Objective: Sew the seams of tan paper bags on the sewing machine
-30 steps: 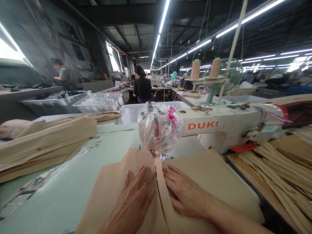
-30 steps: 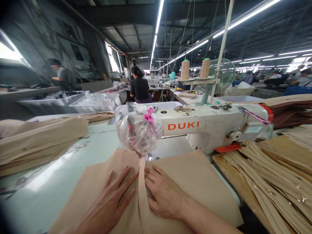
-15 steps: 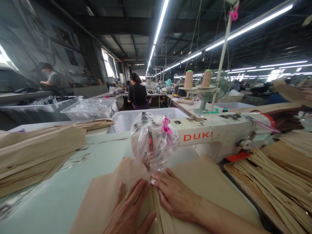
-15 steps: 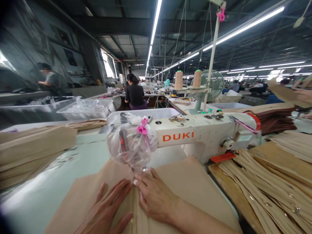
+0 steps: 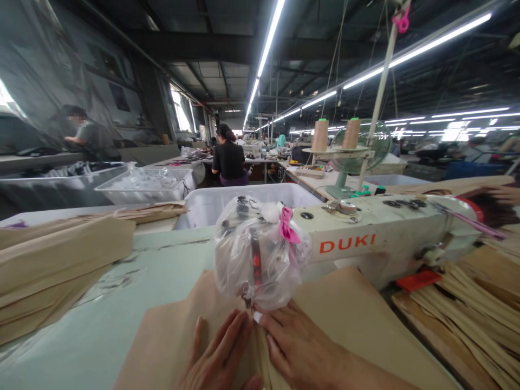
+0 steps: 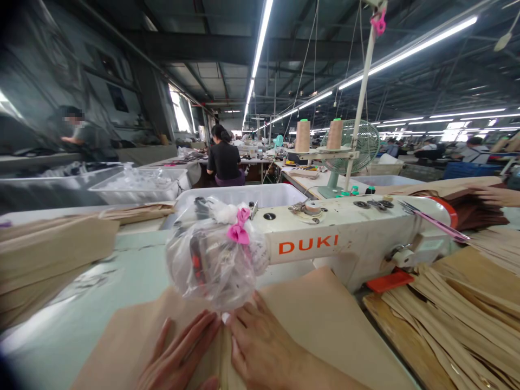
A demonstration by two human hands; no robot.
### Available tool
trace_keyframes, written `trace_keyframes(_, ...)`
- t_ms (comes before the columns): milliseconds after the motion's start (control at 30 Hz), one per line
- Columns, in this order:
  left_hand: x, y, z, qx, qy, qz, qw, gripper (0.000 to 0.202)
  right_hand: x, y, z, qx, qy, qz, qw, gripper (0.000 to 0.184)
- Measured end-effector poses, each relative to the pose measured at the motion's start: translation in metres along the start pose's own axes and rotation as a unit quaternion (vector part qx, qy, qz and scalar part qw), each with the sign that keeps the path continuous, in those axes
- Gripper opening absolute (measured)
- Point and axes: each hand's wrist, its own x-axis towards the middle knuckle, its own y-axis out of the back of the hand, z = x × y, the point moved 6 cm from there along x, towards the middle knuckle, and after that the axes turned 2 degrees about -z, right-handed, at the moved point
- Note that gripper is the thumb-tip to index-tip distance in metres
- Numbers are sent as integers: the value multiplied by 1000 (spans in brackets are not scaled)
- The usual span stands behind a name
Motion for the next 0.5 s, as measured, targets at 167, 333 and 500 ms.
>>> trace_keyframes(167,0,-1,-2,-12,17,-30,999,84,4,0,2,-11,-4,-4,1000,31)
trace_keyframes(333,2,1,-2,-16,17,-73,997,87,3,1,2,-9,0,22,1000,31)
trace_keyframes(500,8,8,-5,-28,9,-47,998,88,6,3,-1,-17,22,42,999,43)
